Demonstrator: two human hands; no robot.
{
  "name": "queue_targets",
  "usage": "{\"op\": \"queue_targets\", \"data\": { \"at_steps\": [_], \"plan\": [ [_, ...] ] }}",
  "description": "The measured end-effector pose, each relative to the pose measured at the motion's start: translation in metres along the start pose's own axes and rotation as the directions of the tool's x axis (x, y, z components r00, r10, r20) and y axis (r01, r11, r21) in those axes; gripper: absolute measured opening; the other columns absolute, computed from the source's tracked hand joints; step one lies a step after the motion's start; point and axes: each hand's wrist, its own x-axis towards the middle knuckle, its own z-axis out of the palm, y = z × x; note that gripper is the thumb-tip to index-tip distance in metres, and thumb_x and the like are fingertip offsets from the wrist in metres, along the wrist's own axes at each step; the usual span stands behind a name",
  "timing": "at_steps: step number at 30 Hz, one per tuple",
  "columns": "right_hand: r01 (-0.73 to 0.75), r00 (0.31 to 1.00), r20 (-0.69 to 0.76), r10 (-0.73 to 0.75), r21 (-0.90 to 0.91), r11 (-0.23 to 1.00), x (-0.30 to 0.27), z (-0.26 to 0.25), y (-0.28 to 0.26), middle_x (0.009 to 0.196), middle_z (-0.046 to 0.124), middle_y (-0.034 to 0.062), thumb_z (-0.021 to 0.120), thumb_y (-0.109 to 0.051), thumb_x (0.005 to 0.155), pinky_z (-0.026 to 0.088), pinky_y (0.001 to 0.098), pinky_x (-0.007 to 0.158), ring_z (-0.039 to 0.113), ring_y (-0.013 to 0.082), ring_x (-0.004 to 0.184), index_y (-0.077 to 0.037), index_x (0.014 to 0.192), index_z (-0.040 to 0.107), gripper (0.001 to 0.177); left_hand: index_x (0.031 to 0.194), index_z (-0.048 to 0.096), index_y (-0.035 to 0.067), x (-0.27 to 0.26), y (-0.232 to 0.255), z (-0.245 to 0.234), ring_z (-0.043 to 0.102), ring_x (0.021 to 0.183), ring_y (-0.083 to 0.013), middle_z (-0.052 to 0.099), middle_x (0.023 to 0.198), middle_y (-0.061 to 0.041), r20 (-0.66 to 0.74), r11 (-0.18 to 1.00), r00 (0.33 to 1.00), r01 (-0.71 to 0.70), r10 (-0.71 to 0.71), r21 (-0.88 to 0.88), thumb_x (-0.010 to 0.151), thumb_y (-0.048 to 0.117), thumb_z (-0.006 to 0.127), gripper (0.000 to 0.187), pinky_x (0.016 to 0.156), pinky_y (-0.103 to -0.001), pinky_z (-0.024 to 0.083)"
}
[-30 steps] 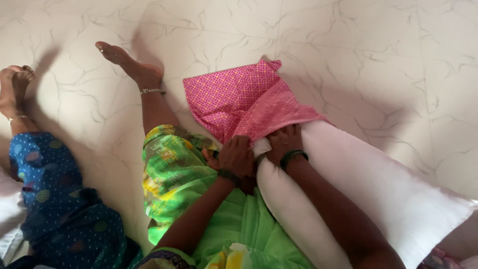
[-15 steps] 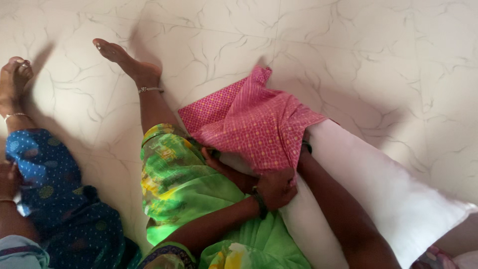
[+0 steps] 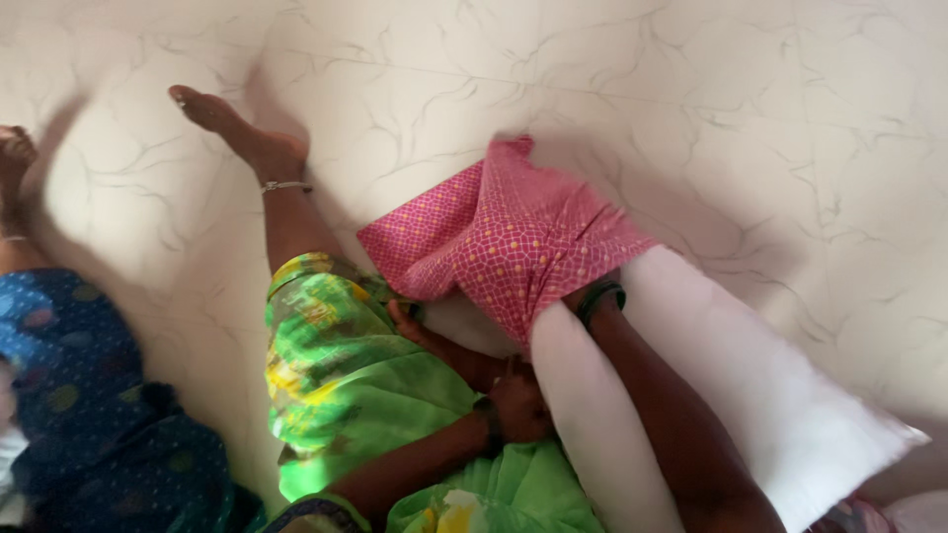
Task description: The person sits on the floor and inserts two pillows into separate pillowcases. First, a white pillow is placed into a blue-and-white patterned case, then a second white pillow is placed into a pink patterned case. The person smooths each covered pillow after insertion.
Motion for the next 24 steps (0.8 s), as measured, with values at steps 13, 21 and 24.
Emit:
{"op": "queue_targets", "data": {
  "at_steps": [13, 21, 24],
  "plan": [
    [-0.492, 0.868, -0.091, 0.488, -0.028, 0.870, -0.023, -0.086, 0.132, 0.132, 0.066, 0.0126, 0.068, -0.072, 0.071, 0.044, 0.0560, 0.098, 0.059, 0.0372, 0.121, -0.021, 0.129, 0.070, 0.077, 0.094, 0.062, 0.012, -0.019, 0.055, -0.087, 0.067, 0.076, -0.0312, 0.066, 0.083, -0.008, -0.280, 0.997, 0.960, -0.040, 0.022, -0.059, 0.093, 0.027, 0.066, 0.015, 0.066, -0.046, 0.054],
    [-0.619, 0.752, 0.393, 0.529, 0.145, 0.772, -0.069, -0.114, 0.138, 0.119, 0.068, 0.0225, 0.058, -0.085, 0.083, 0.047, 0.0510, 0.096, 0.064, 0.0379, 0.111, -0.002, 0.120, 0.067, 0.091, 0.133, 0.054, 0.004, 0.079, 0.048, -0.112, 0.060, 0.107, -0.0414, 0.060, 0.122, -0.021, -0.454, 0.959, 0.889, 0.070, 0.066, 0.276, 0.084, 0.041, 0.070, 0.063, 0.090, -0.052, 0.051],
    [-0.489, 0.830, 0.339, 0.443, 0.060, 0.870, -0.086, -0.129, 0.093, 0.110, 0.070, 0.0181, 0.057, -0.078, 0.087, 0.047, 0.0490, 0.092, 0.065, 0.0343, 0.103, -0.005, 0.111, 0.069, 0.078, 0.137, 0.054, 0.008, 0.120, 0.043, -0.112, 0.061, 0.110, -0.0406, 0.059, 0.125, -0.020, -0.449, 0.931, 0.894, 0.162, 0.002, 0.326, 0.094, 0.041, 0.065, 0.055, 0.093, -0.051, 0.052]
  ]
}}
